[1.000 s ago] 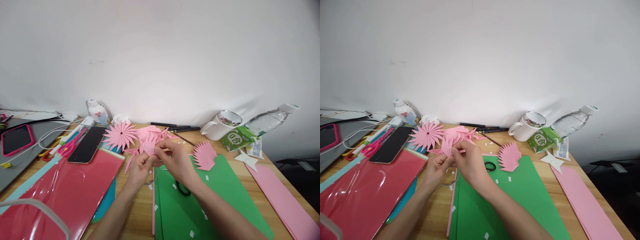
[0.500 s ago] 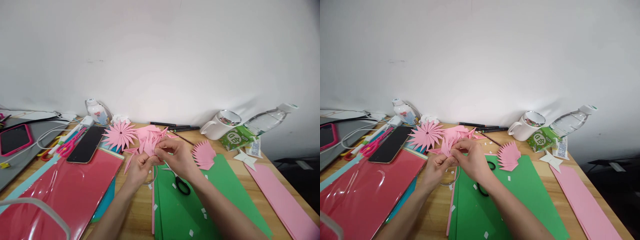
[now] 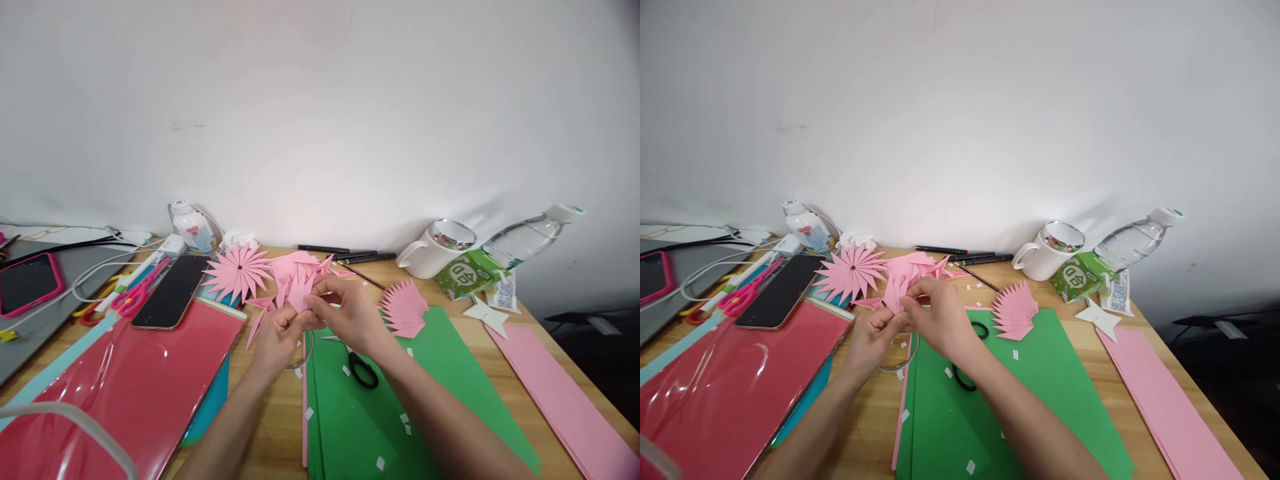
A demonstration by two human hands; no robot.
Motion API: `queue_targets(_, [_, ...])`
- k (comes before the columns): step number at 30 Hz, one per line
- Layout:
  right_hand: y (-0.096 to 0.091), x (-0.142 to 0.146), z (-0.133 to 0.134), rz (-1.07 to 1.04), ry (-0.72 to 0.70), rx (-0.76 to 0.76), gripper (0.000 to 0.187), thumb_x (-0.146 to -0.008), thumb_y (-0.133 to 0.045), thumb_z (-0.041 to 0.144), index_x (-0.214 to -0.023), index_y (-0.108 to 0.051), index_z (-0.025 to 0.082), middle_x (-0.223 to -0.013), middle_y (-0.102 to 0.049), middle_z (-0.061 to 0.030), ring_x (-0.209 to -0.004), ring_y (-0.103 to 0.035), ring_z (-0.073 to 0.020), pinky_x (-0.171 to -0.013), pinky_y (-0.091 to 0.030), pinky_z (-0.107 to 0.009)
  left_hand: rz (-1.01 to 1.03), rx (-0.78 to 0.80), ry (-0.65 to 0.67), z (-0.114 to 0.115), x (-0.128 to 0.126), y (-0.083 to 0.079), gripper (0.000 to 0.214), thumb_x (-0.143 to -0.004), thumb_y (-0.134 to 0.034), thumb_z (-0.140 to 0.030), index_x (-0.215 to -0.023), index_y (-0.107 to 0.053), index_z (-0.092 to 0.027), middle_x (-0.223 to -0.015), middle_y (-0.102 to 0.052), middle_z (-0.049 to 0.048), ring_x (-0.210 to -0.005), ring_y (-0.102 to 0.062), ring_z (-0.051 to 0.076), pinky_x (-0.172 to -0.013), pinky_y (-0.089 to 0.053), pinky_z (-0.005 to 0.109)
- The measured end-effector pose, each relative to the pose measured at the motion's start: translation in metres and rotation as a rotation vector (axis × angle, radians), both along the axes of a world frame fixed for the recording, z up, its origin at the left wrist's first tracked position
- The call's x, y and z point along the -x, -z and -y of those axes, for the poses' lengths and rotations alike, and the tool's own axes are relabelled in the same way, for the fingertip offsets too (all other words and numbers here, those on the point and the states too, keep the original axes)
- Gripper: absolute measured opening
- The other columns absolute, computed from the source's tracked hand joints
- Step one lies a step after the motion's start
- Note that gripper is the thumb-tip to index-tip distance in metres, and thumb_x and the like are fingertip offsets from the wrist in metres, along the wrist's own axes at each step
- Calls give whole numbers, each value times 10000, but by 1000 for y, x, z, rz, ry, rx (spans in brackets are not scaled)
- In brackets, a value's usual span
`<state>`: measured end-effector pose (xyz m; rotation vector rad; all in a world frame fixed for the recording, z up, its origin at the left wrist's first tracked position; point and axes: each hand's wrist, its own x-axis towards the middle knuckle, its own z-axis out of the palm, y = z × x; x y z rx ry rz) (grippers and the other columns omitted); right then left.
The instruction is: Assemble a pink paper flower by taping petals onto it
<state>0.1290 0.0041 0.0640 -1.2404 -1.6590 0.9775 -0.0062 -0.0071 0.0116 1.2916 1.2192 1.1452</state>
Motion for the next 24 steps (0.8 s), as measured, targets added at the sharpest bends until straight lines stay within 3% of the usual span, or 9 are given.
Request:
queue_targets(5, [-2,-3,-1,84,-65,-181,142,-801,-543,180,-666,-588,181,-686,-609,-12,-660,-553,-134,-622,-456,-255,158,43,130,0,1,-3,362,-711,-655,-477,-592,-620,-137,-560,-622,2,-533,-591,148,-547,-478,248])
queue_targets(10, [-11,-7,2,-83,-49,-123,49,-773,-559,154,-770,-597,185,-764,-637,-4,-701,-605,-121,-661,-495,-240,308,146,254,1,4,2,376,-725,-645,-507,-679,-659,-134,-556,-652,34,-513,-610,153,-579,-485,268])
queue_targets(15, [-10,10,17,-271,34,-47,54,-737,-583,162,-749,-533,180,-696,-581,15,-626,-582,-101,-567,-492,-205,323,19,166,-3,5,12,419,-660,-705,-515,-544,-639,-118,-524,-615,25,-549,-566,145,-545,-447,248])
queue_targets(20, [-9,20,30,-204,50,-244,66,-765,-571,133,-801,-565,189,-755,-612,-7,-657,-585,-102,-522,-468,-181,423,2,238,-3,5,12,334,-664,-738,-414,-515,-640,-132,-549,-609,18,-565,-548,143,-539,-442,253])
queue_targets(24, [-12,19,33,-143,40,-317,33,-793,-578,151,-781,-576,182,-755,-623,-21,-674,-589,-115,-583,-494,-219,487,19,187,-1,7,15,271,-630,-769,-396,-639,-680,-140,-591,-600,-1,-547,-512,123,-538,-448,256])
